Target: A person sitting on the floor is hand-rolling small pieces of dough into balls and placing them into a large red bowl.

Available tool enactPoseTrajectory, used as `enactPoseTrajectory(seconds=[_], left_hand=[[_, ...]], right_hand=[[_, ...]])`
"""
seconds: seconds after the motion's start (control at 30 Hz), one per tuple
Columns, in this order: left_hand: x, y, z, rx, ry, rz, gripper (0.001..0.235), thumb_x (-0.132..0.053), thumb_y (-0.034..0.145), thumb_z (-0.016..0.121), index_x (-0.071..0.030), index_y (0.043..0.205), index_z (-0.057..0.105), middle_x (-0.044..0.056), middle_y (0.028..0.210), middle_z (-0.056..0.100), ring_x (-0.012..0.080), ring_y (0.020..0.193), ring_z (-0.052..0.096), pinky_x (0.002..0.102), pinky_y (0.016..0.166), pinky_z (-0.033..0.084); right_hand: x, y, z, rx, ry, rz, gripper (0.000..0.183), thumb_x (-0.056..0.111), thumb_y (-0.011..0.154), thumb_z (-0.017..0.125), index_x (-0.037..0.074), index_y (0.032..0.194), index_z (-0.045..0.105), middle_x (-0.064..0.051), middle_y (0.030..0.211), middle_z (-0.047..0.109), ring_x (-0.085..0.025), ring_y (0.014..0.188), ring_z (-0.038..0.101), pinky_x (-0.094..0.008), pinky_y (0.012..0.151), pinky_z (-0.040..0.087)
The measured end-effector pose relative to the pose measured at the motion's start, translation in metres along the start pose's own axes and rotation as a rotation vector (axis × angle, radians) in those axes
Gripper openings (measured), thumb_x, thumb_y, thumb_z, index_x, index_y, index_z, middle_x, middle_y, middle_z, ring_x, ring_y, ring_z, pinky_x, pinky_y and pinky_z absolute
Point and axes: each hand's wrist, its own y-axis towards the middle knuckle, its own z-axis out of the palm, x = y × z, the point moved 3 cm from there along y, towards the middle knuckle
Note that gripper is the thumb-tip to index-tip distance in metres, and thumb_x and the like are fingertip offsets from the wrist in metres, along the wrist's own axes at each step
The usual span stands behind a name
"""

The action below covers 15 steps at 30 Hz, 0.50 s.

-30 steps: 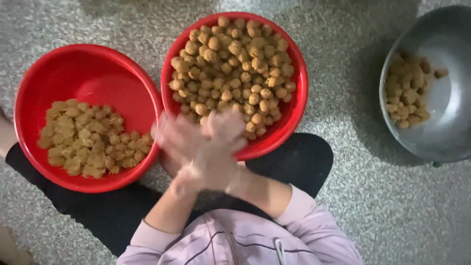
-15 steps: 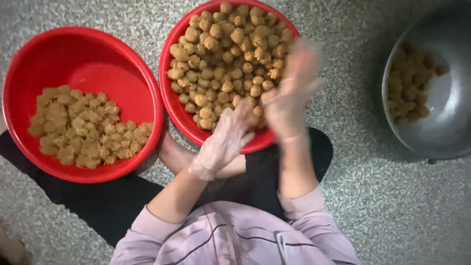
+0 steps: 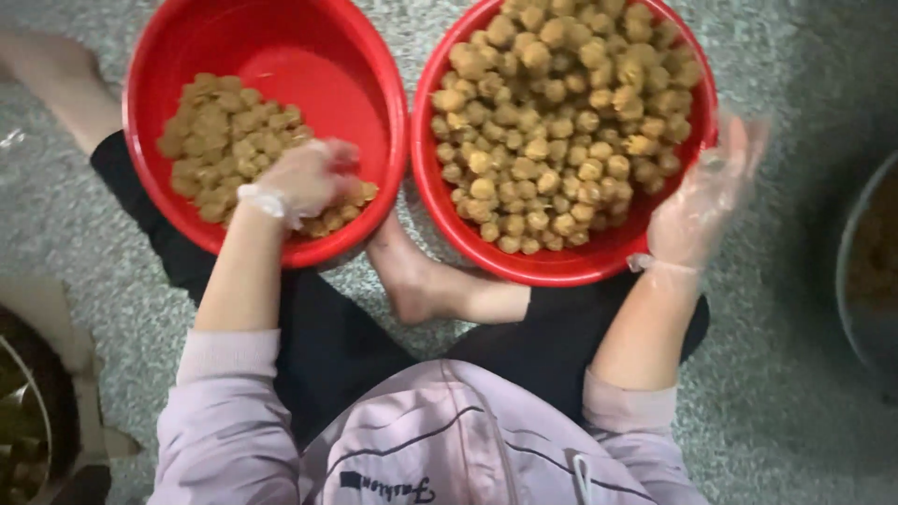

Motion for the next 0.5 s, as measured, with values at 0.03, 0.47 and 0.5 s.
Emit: enactPoseTrajectory(seconds=[0.03, 0.47, 0.5], left_hand=[[-0.011, -0.006, 0.002, 0.164, 0.133, -0.05, 0.052, -0.011, 0.086, 0.065, -0.016, 0.138, 0.061, 0.006, 0.121, 0.071, 0.0267, 0.09, 0.071, 0.038, 0.069, 0.057], [0.047, 0.007, 0.056, -0.096, 0.487, 0.417, 0.019, -0.02, 0.09, 0.061, -0.003, 0.095, 0.066, 0.021, 0.102, 0.067, 0.0435, 0.09, 0.066, 0.051, 0.08, 0.055], [0.045, 0.003, 0.052, -0.093, 0.49, 0.422, 0.019, -0.02, 0.09, 0.061, -0.003, 0.095, 0.066, 0.021, 0.102, 0.067, 0.0435, 0.09, 0.066, 0.051, 0.08, 0.055]], right_hand=[[0.0, -0.001, 0.001, 0.007, 0.025, -0.014, 0.035, 0.02, 0.119, 0.043, 0.004, 0.15, 0.042, -0.023, 0.158, 0.036, -0.041, 0.15, 0.034, -0.054, 0.127, 0.033], [-0.003, -0.005, 0.012, 0.055, 0.485, 0.212, 0.034, 0.011, 0.121, 0.049, 0.006, 0.154, 0.041, -0.01, 0.168, 0.018, -0.031, 0.159, 0.035, -0.044, 0.136, 0.037], [0.007, -0.004, 0.011, 0.05, 0.483, 0.215, 0.034, 0.011, 0.121, 0.049, 0.006, 0.154, 0.041, -0.01, 0.168, 0.018, -0.031, 0.159, 0.035, -0.044, 0.136, 0.037]])
